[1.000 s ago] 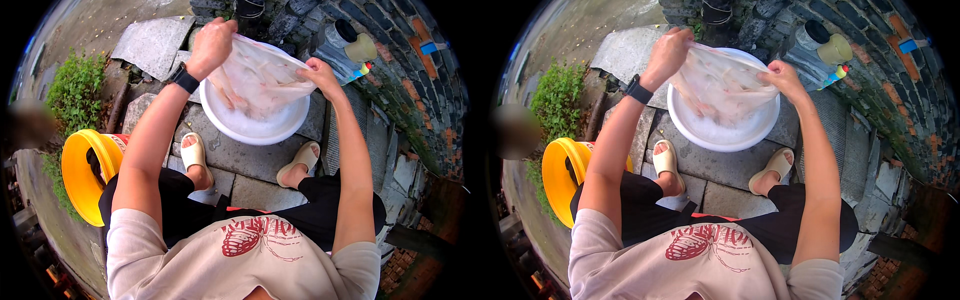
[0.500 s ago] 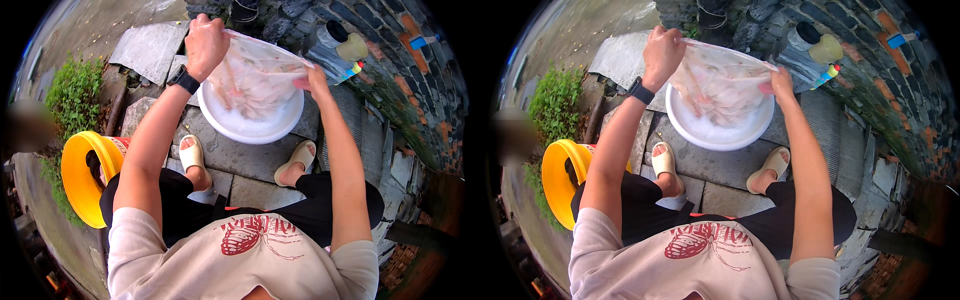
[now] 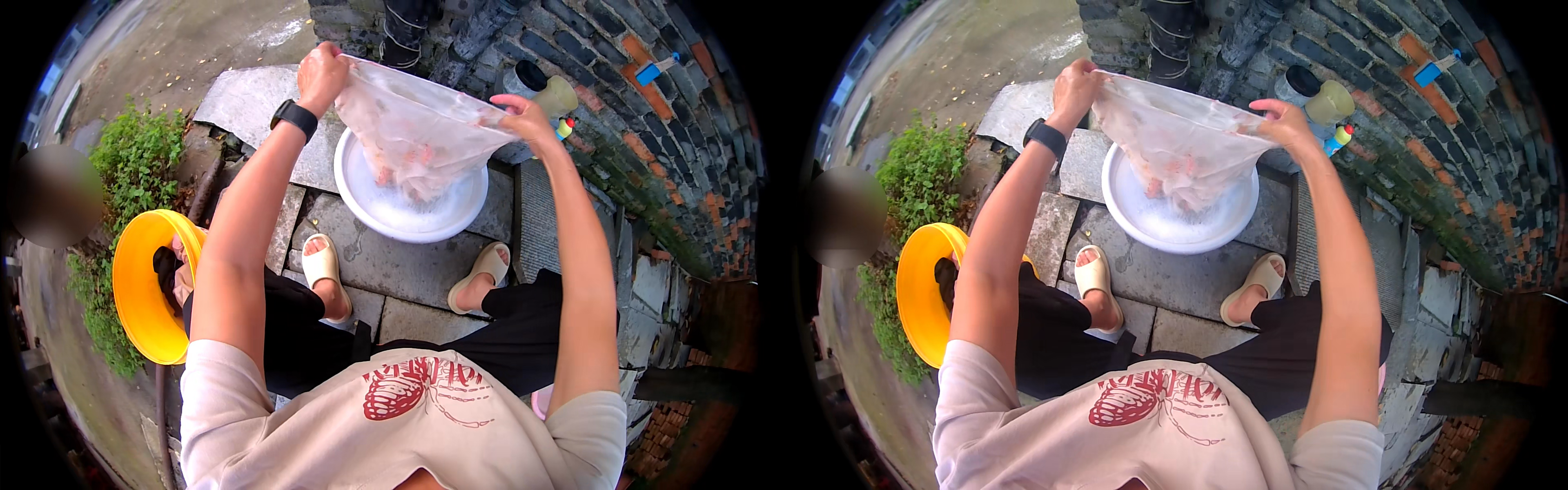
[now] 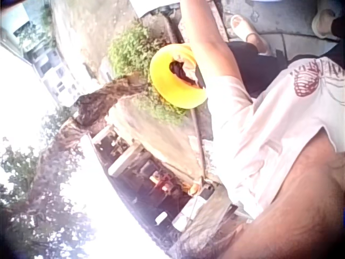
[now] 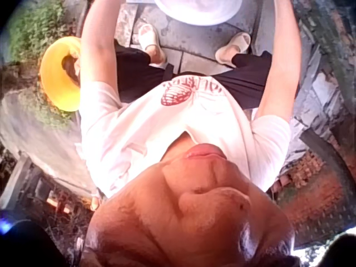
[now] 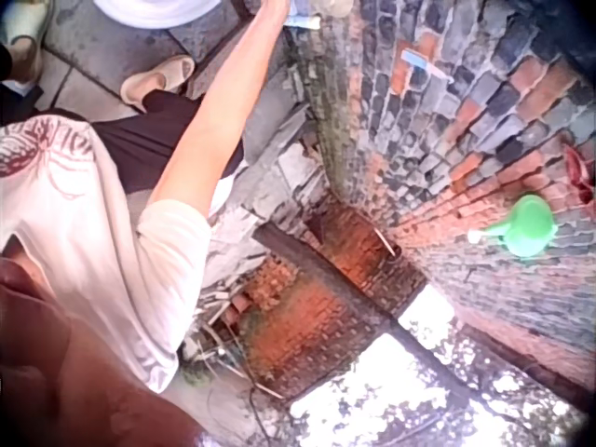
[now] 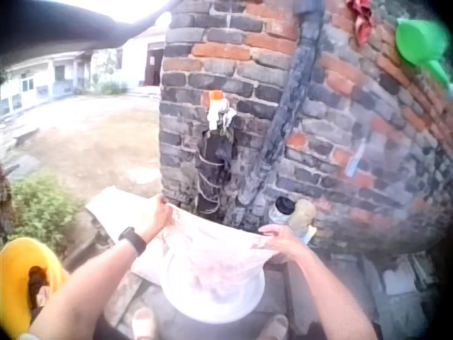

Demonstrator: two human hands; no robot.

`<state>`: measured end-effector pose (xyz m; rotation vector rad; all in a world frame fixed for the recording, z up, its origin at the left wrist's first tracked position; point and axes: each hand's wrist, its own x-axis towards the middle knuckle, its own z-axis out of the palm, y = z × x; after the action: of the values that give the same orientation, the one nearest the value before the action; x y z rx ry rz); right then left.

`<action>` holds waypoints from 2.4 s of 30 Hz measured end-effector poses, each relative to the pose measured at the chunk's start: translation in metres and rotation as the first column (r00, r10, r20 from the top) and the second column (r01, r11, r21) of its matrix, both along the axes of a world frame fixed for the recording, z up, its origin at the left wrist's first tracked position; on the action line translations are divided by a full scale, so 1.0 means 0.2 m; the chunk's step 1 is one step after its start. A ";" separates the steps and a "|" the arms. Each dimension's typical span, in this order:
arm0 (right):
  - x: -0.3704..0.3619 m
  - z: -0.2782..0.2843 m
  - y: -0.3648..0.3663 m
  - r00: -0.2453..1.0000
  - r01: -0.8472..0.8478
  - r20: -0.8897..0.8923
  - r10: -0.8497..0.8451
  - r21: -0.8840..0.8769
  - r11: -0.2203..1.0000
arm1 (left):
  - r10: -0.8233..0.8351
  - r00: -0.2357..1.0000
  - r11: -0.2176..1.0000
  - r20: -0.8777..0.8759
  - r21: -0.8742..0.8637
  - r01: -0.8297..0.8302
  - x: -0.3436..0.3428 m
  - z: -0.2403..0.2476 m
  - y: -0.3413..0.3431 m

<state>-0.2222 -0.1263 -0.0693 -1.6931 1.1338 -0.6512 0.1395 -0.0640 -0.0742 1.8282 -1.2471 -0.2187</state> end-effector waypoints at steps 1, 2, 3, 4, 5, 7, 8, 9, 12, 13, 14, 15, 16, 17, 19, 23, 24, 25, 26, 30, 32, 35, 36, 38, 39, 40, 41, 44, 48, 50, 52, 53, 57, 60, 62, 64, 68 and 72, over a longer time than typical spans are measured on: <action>-0.02 0.06 0.01 0.996 -0.052 -0.080 0.050 -0.022 0.998 | -0.030 0.984 0.999 -0.178 0.016 0.034 -0.03 0.04 0.02; -0.01 0.12 0.01 0.998 -0.051 -0.028 0.049 -0.052 0.997 | -0.061 0.746 0.989 -0.663 0.059 0.133 -0.06 0.08 0.03; 0.01 0.21 0.03 0.999 -0.035 -0.018 0.035 -0.012 0.999 | -0.070 0.645 0.988 -0.761 0.038 0.153 -0.05 0.12 0.05; 0.04 0.28 0.05 1.000 -0.020 -0.010 0.021 0.034 0.999 | -0.074 0.529 0.985 -0.845 0.020 0.170 -0.04 0.14 0.05; 0.05 0.32 0.05 1.000 -0.007 -0.002 0.007 0.080 0.997 | -0.076 0.403 0.983 -0.912 0.000 0.184 -0.03 0.15 0.06; 0.04 0.39 0.05 0.983 -0.060 0.177 0.043 0.095 0.994 | -0.222 0.451 0.965 -0.864 -0.130 0.227 -0.05 0.19 0.08; 0.03 0.43 0.05 0.967 -0.071 0.253 0.039 0.117 0.991 | -0.253 0.500 0.955 -0.828 -0.132 0.265 -0.04 0.22 0.08; 0.03 0.46 0.05 0.944 -0.083 0.328 0.032 0.145 0.986 | -0.279 0.545 0.945 -0.790 -0.124 0.303 -0.03 0.24 0.09; 0.02 0.49 0.01 0.908 -0.022 0.412 -0.071 0.217 0.976 | -0.319 0.692 0.922 -0.648 -0.041 0.386 -0.01 0.28 0.09; 0.02 0.50 0.00 0.899 0.005 0.426 -0.096 0.211 0.978 | -0.330 0.726 0.911 -0.604 -0.002 0.413 0.00 0.29 0.08; 0.01 0.51 0.00 0.886 -0.015 0.455 -0.087 0.216 0.976 | -0.343 0.741 0.911 -0.577 -0.012 0.413 0.00 0.30 0.08; 0.03 0.52 0.01 0.857 0.016 0.497 -0.134 0.235 0.972 | -0.346 0.762 0.911 -0.548 0.000 0.413 0.02 0.30 0.08; 0.06 0.52 0.03 0.824 0.046 0.536 -0.182 0.256 0.966 | -0.349 0.781 0.910 -0.517 0.011 0.414 0.03 0.30 0.08; 0.08 0.53 0.04 0.787 0.075 0.573 -0.228 0.278 0.958 | -0.352 0.800 0.910 -0.486 0.023 0.415 0.03 0.30 0.08; 0.09 0.54 0.06 0.790 -0.069 0.605 -0.100 0.251 0.966 | -0.373 0.846 0.903 -0.381 0.058 0.425 0.02 0.30 0.07; 0.20 0.53 0.15 0.869 -0.283 0.458 0.189 0.146 0.948 | -0.476 0.853 0.876 -0.214 -0.025 0.482 -0.22 0.29 0.13; 0.27 0.54 0.20 0.895 -0.303 0.382 0.229 0.145 0.942 | -0.568 0.818 0.820 -0.086 -0.143 0.555 -0.29 0.26 0.13; 0.31 0.53 0.22 0.902 -0.306 0.358 0.241 0.135 0.943 | -0.637 0.769 0.737 0.055 -0.246 0.629 -0.38 0.25 0.13; 0.34 0.51 0.23 0.909 -0.308 0.333 0.252 0.125 0.943 | -0.722 0.684 0.691 -0.105 -0.161 0.705 -0.42 0.25 0.15; 0.32 0.49 0.19 0.961 -0.264 0.089 0.261 0.018 0.964 | -0.633 0.644 0.705 -0.430 0.025 0.709 -0.46 0.24 0.13; 0.27 0.48 0.16 0.969 -0.246 -0.033 0.245 -0.023 0.969 | -0.584 0.553 0.677 -0.594 0.020 0.736 -0.42 0.22 0.11; 0.22 0.45 0.13 0.964 -0.258 -0.059 0.258 0.007 0.966 | -0.555 0.345 0.601 -0.757 -0.078 0.796 -0.40 0.23 0.12; 0.21 0.44 0.13 0.963 -0.265 -0.038 0.266 0.027 0.964 | -0.545 0.296 0.599 -0.785 -0.117 0.793 -0.40 0.22 0.12; 0.22 0.43 0.12 0.961 -0.276 -0.006 0.277 0.046 0.960 | -0.521 0.196 0.598 -0.830 -0.191 0.779 -0.41 0.22 0.12; 0.22 0.42 0.12 0.961 -0.276 0.005 0.276 0.046 0.960 | -0.509 0.143 0.596 -0.849 -0.228 0.770 -0.42 0.22 0.12; 0.22 0.41 0.13 0.961 -0.276 0.017 0.275 0.045 0.960 | -0.501 0.139 0.605 -0.854 -0.231 0.762 -0.42 0.22 0.12; 0.23 0.39 0.13 0.958 -0.288 0.000 0.288 -0.018 0.957 | -0.493 0.136 0.615 -0.859 -0.234 0.753 -0.42 0.23 0.11; 0.27 0.28 0.15 0.948 -0.311 -0.154 0.278 -0.274 0.910 | -0.461 0.201 0.721 -0.864 -0.233 0.653 -0.43 0.29 0.15; 0.34 0.05 0.22 0.893 -0.199 -0.419 -0.163 -0.695 0.690 | -0.540 0.179 0.775 -0.822 -0.403 0.487 -0.46 0.40 0.14; 0.36 -0.08 0.27 0.871 -0.131 -0.375 -0.317 -0.800 0.585 | -0.639 0.157 0.733 -0.753 -0.534 0.421 -0.40 0.39 0.10; 0.34 -0.23 0.31 0.859 0.010 -0.344 -0.380 -0.730 0.683 | -0.618 0.086 0.763 -0.782 -0.570 0.306 -0.37 0.44 0.09; 0.33 -0.30 0.32 0.849 0.081 -0.330 -0.412 -0.690 0.720 | -0.611 0.031 0.775 -0.791 -0.589 0.227 -0.35 0.45 0.06; 0.36 -0.26 0.37 0.853 0.288 -0.499 -0.152 0.208 0.935 | -0.623 0.116 0.777 -0.773 -0.595 0.207 -0.28 0.40 0.04; 0.26 -0.25 0.23 0.987 0.117 -0.157 -0.033 0.566 0.816 | -0.586 0.315 0.810 -0.746 -0.544 0.218 -0.19 0.42 0.08; 0.14 -0.21 0.15 0.967 0.162 0.064 -0.248 0.600 0.784 | -0.531 0.491 0.847 -0.691 -0.451 0.280 -0.18 0.36 0.05; 0.10 -0.11 0.07 0.824 0.201 0.314 -0.471 0.616 0.762 | -0.324 0.868 0.898 -0.377 -0.412 0.156 -0.17 0.39 0.05; 0.02 0.07 -0.09 0.647 0.085 0.566 -0.510 0.611 0.787 | -0.052 0.996 0.904 0.066 -0.421 0.075 -0.10 0.41 0.05; 0.07 0.39 0.08 0.936 -0.030 0.325 -0.132 0.448 0.893 | 0.110 0.971 0.921 0.212 -0.389 -0.019 -0.01 0.36 0.05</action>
<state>-0.2085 -0.1098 0.0078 -1.1040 0.9817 -0.6341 0.1370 -0.0539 -0.0017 1.5757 -1.2790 0.2702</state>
